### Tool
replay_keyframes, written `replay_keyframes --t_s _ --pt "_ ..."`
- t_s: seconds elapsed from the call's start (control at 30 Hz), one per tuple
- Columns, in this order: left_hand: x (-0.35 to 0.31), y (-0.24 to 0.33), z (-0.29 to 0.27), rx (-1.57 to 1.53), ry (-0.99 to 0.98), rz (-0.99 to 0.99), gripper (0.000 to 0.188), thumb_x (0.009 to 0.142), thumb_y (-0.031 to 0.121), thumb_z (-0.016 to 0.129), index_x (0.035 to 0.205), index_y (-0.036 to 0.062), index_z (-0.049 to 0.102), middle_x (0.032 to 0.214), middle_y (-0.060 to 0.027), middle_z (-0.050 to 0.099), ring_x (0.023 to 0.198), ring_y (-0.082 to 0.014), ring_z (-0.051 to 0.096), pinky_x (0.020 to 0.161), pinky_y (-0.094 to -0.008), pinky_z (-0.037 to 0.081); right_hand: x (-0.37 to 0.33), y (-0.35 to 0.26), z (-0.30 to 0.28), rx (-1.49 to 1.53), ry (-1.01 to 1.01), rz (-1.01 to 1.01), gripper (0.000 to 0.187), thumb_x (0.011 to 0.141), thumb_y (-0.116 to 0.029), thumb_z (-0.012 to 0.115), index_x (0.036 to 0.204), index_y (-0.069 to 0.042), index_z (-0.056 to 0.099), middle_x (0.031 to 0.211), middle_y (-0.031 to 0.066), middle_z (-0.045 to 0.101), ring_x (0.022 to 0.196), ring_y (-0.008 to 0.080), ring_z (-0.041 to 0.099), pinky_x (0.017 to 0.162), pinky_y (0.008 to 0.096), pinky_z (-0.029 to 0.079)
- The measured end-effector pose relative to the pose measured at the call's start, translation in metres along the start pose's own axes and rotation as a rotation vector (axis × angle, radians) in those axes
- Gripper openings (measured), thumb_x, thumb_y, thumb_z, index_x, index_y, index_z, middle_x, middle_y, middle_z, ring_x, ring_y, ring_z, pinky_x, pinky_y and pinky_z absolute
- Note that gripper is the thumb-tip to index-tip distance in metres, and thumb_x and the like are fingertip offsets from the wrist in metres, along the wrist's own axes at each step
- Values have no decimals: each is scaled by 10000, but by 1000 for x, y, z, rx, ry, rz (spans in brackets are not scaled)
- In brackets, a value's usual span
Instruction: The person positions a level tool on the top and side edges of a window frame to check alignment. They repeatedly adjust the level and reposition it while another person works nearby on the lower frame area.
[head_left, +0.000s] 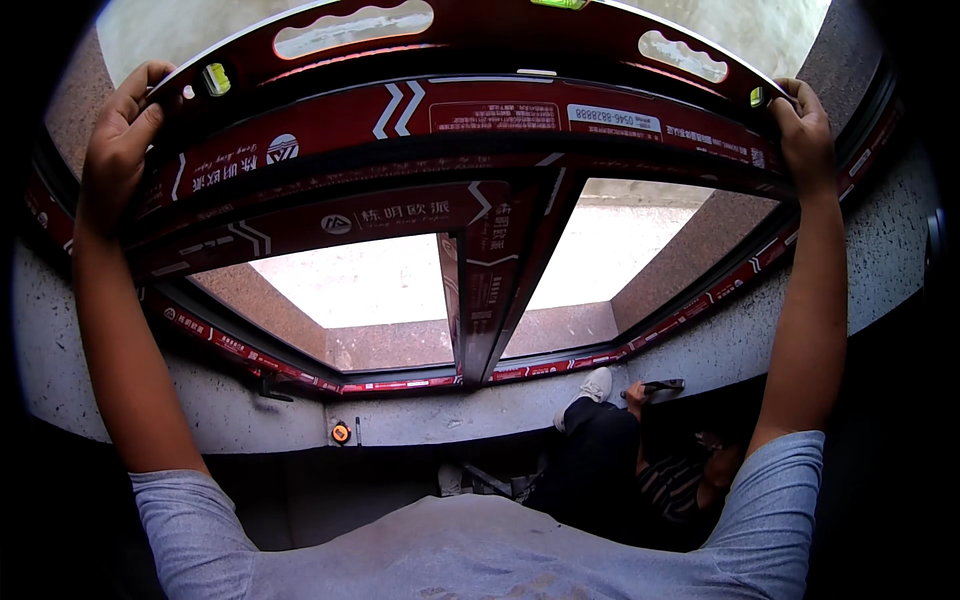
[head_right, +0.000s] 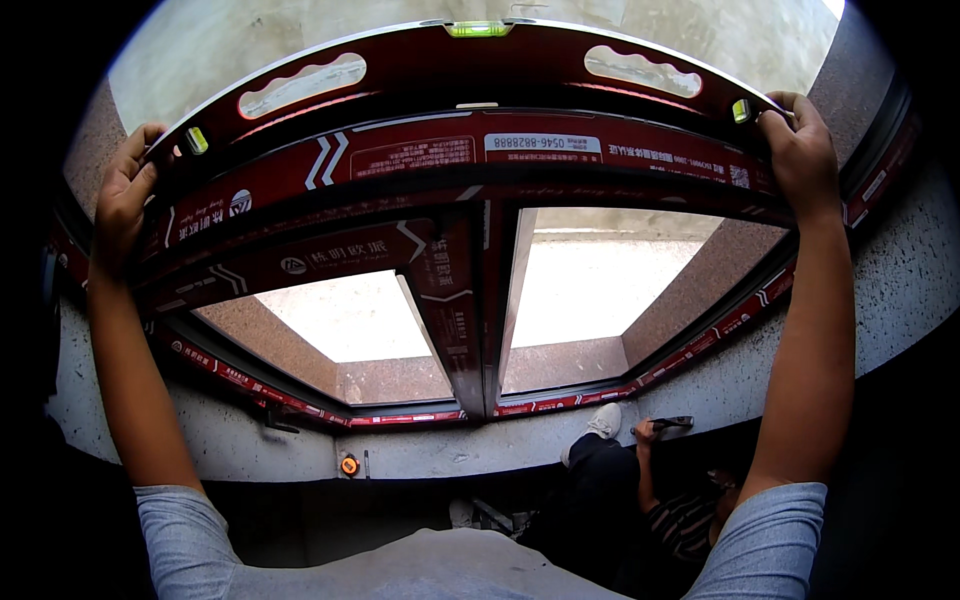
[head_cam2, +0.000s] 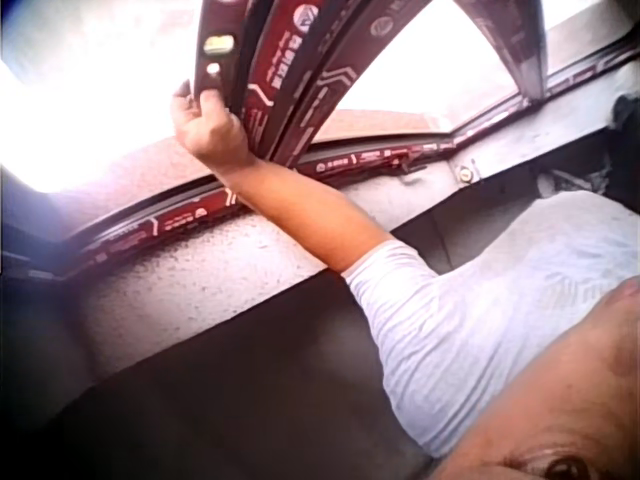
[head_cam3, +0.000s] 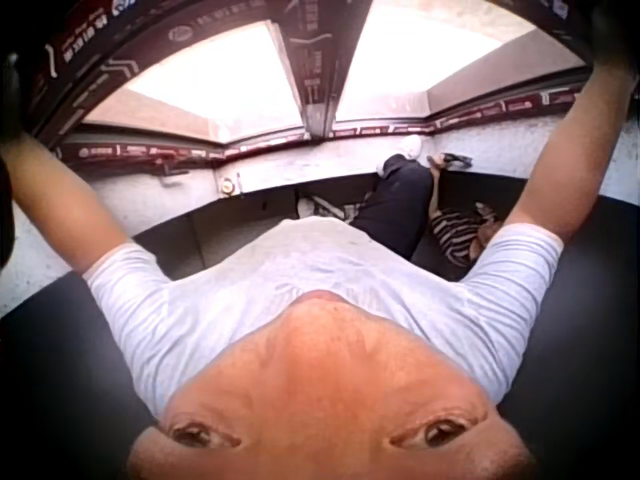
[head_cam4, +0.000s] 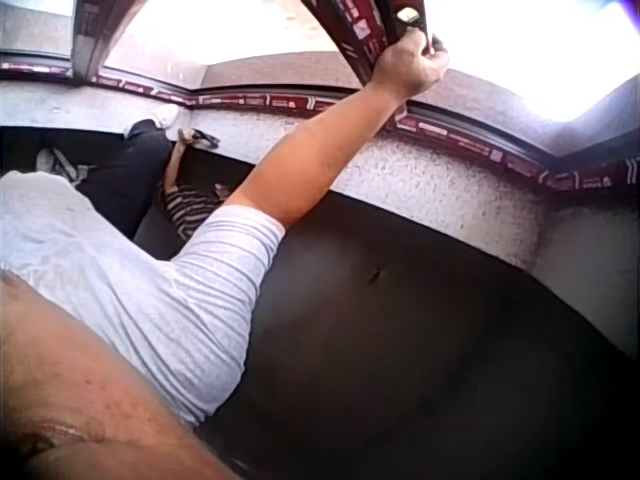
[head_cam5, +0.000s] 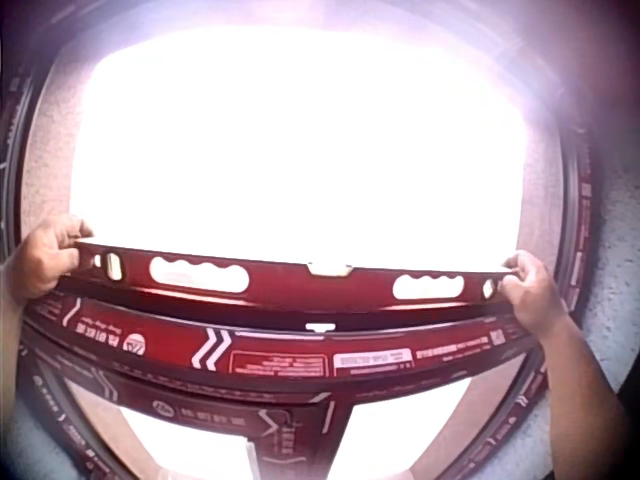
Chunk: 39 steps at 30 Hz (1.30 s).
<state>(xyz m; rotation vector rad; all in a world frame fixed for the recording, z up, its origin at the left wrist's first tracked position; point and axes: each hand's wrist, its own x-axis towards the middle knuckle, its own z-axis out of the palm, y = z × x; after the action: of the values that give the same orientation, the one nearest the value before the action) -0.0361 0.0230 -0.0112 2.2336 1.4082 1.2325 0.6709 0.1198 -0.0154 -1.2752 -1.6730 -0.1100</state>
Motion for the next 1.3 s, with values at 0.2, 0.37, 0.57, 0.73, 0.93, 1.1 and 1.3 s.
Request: replay_keyframes --t_s 0.2,0.37,0.57,0.73,0.93,1.1,1.3 --pt "2 -10 1 -50 -21 1 381 1112 206 492 1437 9 523 1231 -118 701 1072 -144 697 907 -269 605 -1 6 -4 19 -35 25 394 981 -254 614 1246 35 655 1083 158 743 967 183 699 902 308 547" --pt "-1 -12 -4 -56 -5 -24 443 1120 258 538 1491 18 502 1280 -137 696 1101 -157 715 894 -279 635 6 16 -6 -82 -2 4 417 974 -271 624 1263 27 666 1100 151 751 978 196 701 912 319 544" --pt "4 -4 3 -129 -61 -42 369 1115 207 554 1436 27 532 1194 -120 723 1037 -124 711 860 -257 617 -1 0 -1 -79 17 36 402 973 -266 620 1254 14 679 1104 143 743 988 200 696 929 330 541" --pt "0 13 18 -161 -20 -49 261 1091 152 564 1324 34 563 1093 -114 727 977 -101 674 857 -243 576 -7 5 -2 -185 67 2 355 936 -201 586 1239 -33 667 1108 217 743 1032 339 733 954 408 547" --pt "1 25 21 -24 20 6 157 1060 64 574 1208 13 580 1009 -37 661 953 -66 591 870 -223 495 -17 -14 4 -231 90 55 399 909 -132 504 1282 -71 632 1192 272 720 1143 458 687 1019 496 525" --pt "0 28 20 131 18 7 170 1011 54 610 1175 32 571 1019 -20 635 970 -80 586 895 -237 481 -22 -18 4 -235 114 57 387 909 -116 508 1274 -89 635 1174 293 717 1130 487 680 1024 518 523" --pt "-3 43 25 143 70 -18 221 965 37 647 1180 8 604 1017 -86 715 974 -138 669 904 -299 532 -22 -13 7 -248 145 48 401 909 -146 524 1280 -65 651 1159 306 719 1118 497 679 1028 525 523"
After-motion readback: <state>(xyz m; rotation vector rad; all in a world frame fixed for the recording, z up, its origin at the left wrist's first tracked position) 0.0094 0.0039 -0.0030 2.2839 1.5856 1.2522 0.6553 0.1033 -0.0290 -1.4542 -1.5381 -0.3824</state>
